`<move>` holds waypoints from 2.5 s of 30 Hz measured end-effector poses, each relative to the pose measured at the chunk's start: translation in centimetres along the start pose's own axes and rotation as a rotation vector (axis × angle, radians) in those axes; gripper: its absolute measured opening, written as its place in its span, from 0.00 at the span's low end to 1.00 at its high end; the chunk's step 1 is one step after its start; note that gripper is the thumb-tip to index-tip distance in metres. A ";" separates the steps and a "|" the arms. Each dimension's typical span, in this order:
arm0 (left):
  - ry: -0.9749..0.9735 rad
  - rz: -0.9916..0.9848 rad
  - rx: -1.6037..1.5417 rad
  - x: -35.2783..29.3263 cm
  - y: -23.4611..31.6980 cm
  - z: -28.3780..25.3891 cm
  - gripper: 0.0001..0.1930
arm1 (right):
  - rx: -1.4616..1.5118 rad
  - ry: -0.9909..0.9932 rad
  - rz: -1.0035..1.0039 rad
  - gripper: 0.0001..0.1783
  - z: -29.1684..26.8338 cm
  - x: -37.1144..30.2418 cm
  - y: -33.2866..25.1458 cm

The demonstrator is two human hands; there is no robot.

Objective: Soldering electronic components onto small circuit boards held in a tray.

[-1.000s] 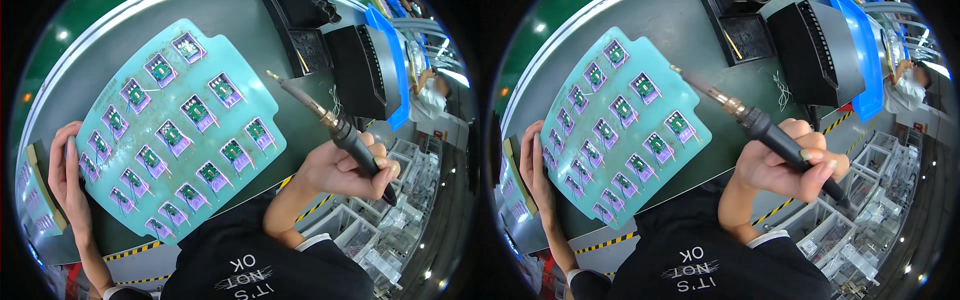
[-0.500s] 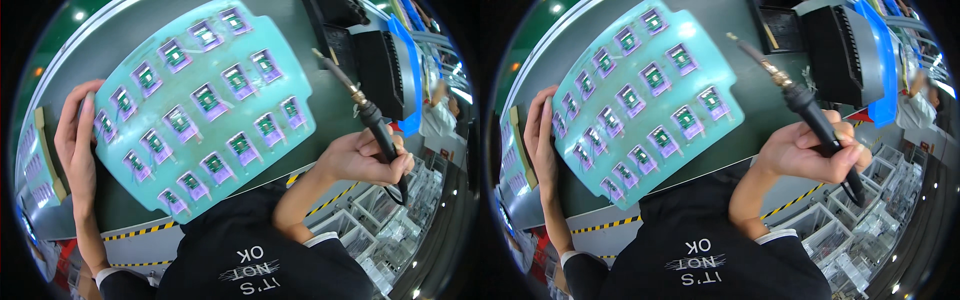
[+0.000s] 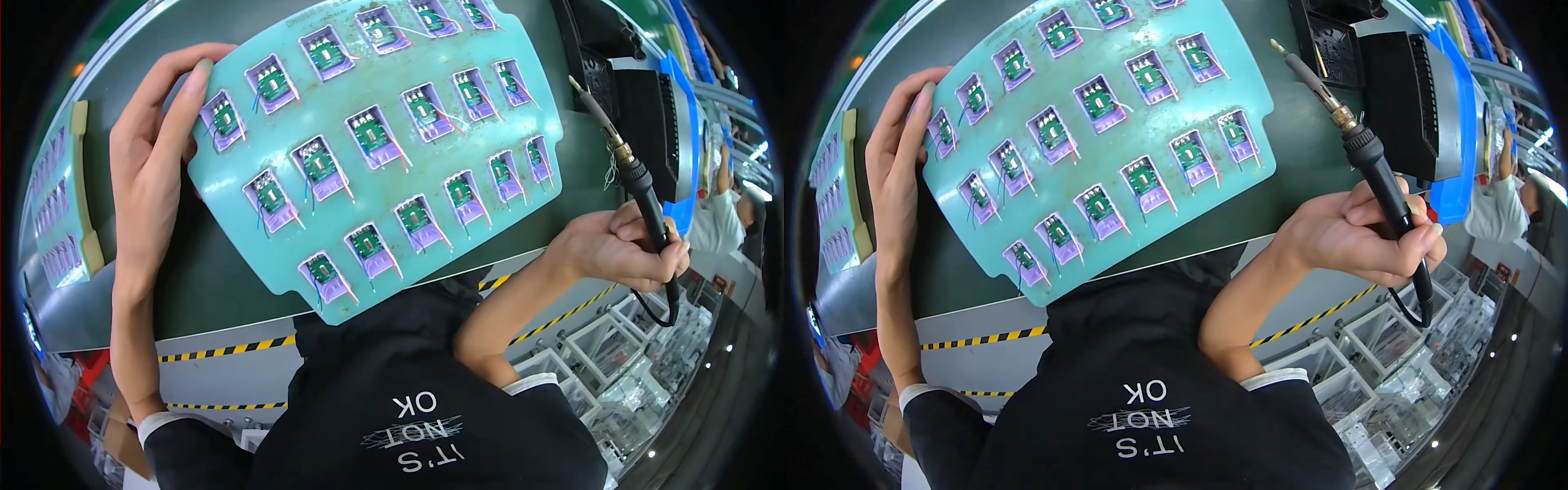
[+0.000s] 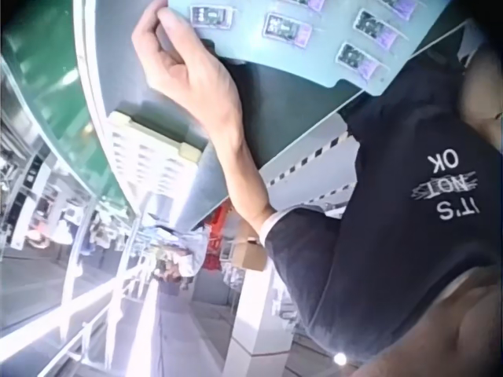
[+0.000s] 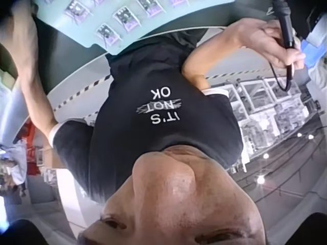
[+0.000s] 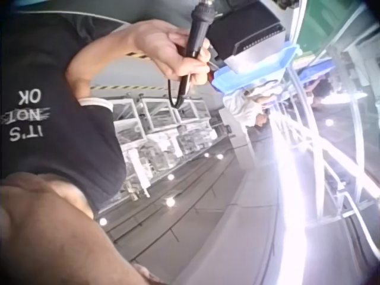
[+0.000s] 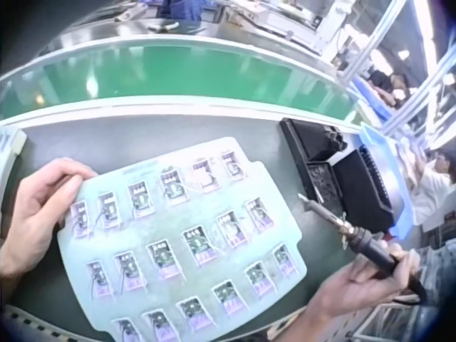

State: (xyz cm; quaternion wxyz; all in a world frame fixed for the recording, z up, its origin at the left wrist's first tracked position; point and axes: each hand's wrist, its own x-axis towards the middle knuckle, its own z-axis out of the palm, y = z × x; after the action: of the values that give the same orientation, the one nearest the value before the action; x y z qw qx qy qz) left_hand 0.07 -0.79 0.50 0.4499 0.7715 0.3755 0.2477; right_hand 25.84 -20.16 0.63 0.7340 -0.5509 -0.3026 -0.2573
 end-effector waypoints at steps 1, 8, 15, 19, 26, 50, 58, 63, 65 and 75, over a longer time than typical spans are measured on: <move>0.003 0.000 -0.020 0.0 -0.1 0.0 0.13 | 0.007 -0.003 -0.008 0.16 -0.1 0.0 0.0; -0.016 0.011 -0.100 0.0 -0.4 0.1 0.14 | -0.017 0.015 -0.023 0.17 0.0 -0.1 -0.1; -0.034 -0.008 -0.034 0.0 -0.3 0.0 0.14 | -0.022 0.025 -0.039 0.17 0.1 0.1 0.1; -0.095 -0.024 -0.125 0.2 0.0 -0.1 0.14 | 0.012 0.017 -0.042 0.16 -0.4 0.3 0.1; -0.063 -0.024 -0.237 0.0 -0.1 0.4 0.14 | 0.030 -0.015 -0.033 0.16 -0.2 0.2 0.2; -0.069 0.048 -0.278 -0.3 -1.1 -0.8 0.11 | 0.033 -0.015 0.021 0.14 0.1 -0.1 -0.3; -0.124 0.022 -0.200 -0.1 -0.5 -1.0 0.11 | -0.053 -0.032 0.005 0.15 0.1 0.1 -0.1; -0.151 -0.026 -0.228 -0.2 -0.1 -1.3 0.11 | -0.039 -0.028 0.013 0.15 0.1 0.0 -0.1; -0.150 -0.025 -0.232 -0.2 -0.1 -1.2 0.11 | -0.039 -0.022 0.014 0.15 0.3 0.0 -0.3; -0.170 -0.068 -0.228 0.2 0.3 -1.4 0.11 | -0.025 0.008 0.032 0.16 0.5 0.0 -0.1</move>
State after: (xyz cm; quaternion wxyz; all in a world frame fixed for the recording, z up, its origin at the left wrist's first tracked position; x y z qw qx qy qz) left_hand -0.68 0.01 1.45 0.5731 0.7203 0.3314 0.2072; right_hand 25.62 -19.67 0.81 0.7323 -0.5638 -0.2875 -0.2515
